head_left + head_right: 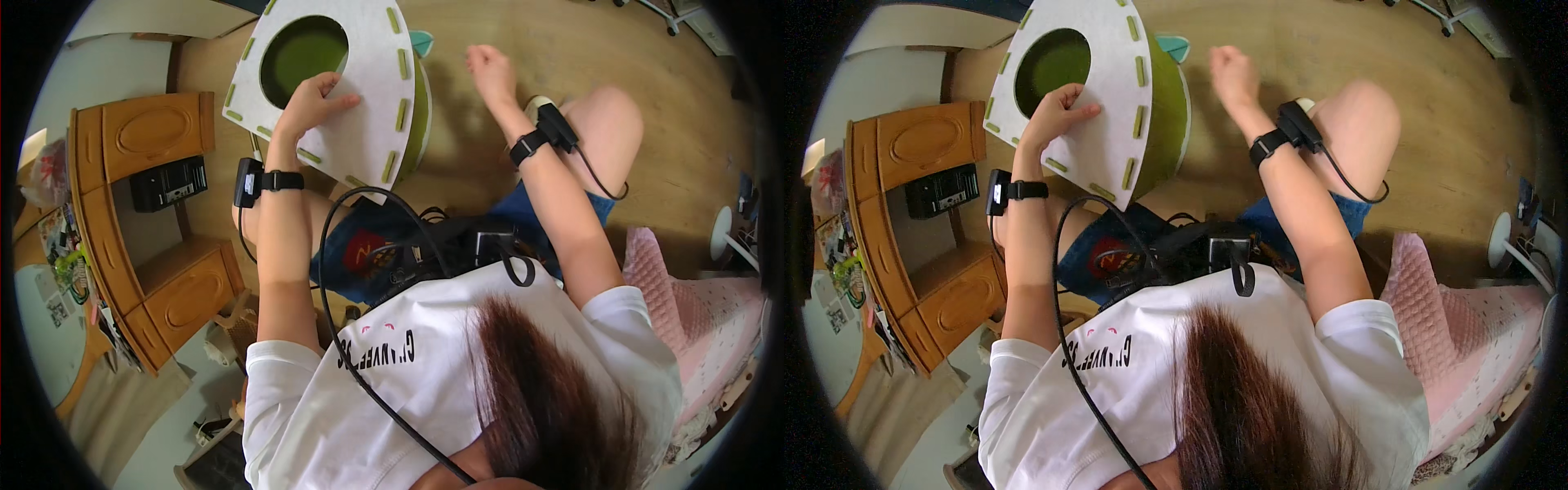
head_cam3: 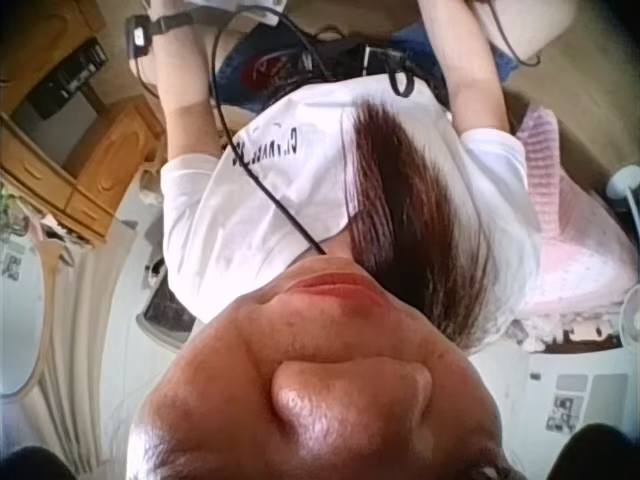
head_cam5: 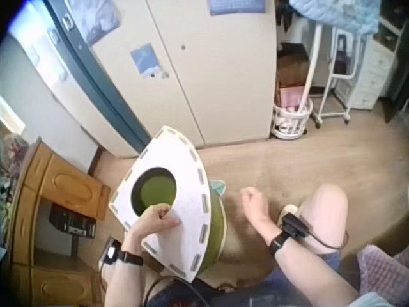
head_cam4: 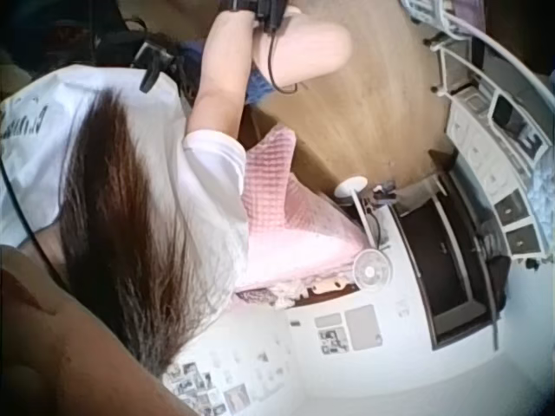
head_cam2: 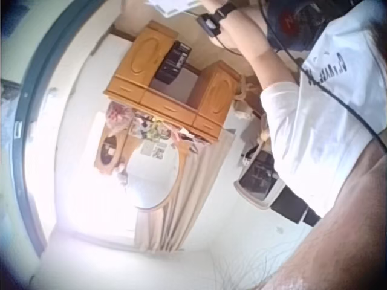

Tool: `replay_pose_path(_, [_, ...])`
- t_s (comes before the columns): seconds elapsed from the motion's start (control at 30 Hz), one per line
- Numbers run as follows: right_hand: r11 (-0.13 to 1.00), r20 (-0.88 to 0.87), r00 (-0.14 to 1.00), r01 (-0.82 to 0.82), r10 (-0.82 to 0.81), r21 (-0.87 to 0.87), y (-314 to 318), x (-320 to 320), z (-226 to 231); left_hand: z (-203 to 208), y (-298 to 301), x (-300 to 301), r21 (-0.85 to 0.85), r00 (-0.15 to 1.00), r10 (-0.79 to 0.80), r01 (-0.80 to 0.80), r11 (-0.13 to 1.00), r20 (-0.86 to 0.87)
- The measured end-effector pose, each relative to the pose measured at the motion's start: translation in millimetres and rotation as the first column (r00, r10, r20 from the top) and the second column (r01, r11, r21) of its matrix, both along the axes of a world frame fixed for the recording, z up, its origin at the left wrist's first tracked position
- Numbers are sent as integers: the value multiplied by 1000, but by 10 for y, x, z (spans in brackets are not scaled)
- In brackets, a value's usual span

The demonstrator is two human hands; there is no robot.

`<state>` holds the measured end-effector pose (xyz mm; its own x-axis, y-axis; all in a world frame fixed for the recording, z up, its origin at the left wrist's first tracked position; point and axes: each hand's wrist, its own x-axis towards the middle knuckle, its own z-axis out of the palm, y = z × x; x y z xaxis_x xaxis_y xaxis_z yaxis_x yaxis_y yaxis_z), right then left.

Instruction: Assembling a collapsible fabric pet house by folding panels and securing them.

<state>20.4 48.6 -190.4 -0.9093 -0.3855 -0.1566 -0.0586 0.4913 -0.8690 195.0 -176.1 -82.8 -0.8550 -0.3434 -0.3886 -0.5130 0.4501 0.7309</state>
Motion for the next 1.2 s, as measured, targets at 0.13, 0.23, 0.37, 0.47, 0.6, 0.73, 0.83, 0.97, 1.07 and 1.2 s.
replay_pose_path(0.13, [622, -739, 653, 650, -164, 436, 33, -138, -364, -230, -36, 23, -19, 999, 16, -17, 1000, -40])
replay_pose_path(0.23, [837, -516, 850, 358, -109, 414, -24, -36, -38, -372, 6, -39, -49, 938, 162, -186, 981, -307])
replay_pose_path(0.37, [994, -172, 983, 76, -62, 78, -162, 5, 168, -304, 71, -255, -331, 992, 83, -111, 937, -97])
replay_pose_path(0.47, [991, -4, 1000, -30, 30, -131, -358, 54, 379, -292, 131, -255, -410, 985, 119, -162, 898, -127])
replay_pose_path(0.6, [977, -19, 998, -61, 58, -205, -740, 16, 414, -158, 259, -302, -405, 979, 166, -202, 892, -123])
replay_pose_path(0.73, [944, 41, 944, -324, 327, -68, -962, -87, 717, -99, 169, -117, -492, 964, 169, -251, 834, -205])
replay_pose_path(0.83, [955, 42, 976, -202, 216, -215, -990, -191, 602, -16, -72, 63, -476, 921, 214, -355, 805, -325])
replay_pose_path(0.97, [976, -242, 956, 195, -166, 101, -458, -876, -213, 52, -170, 62, -374, 858, 252, -436, 818, -448])
replay_pose_path(1.07, [577, -820, 552, 723, -152, 381, -270, -607, -281, 124, -255, 254, -221, 761, 388, -559, 799, -521])
replay_pose_path(1.2, [978, -364, 927, -15, 91, 206, -313, -288, 48, 199, -258, 381, -14, 639, 537, -650, 760, -550])
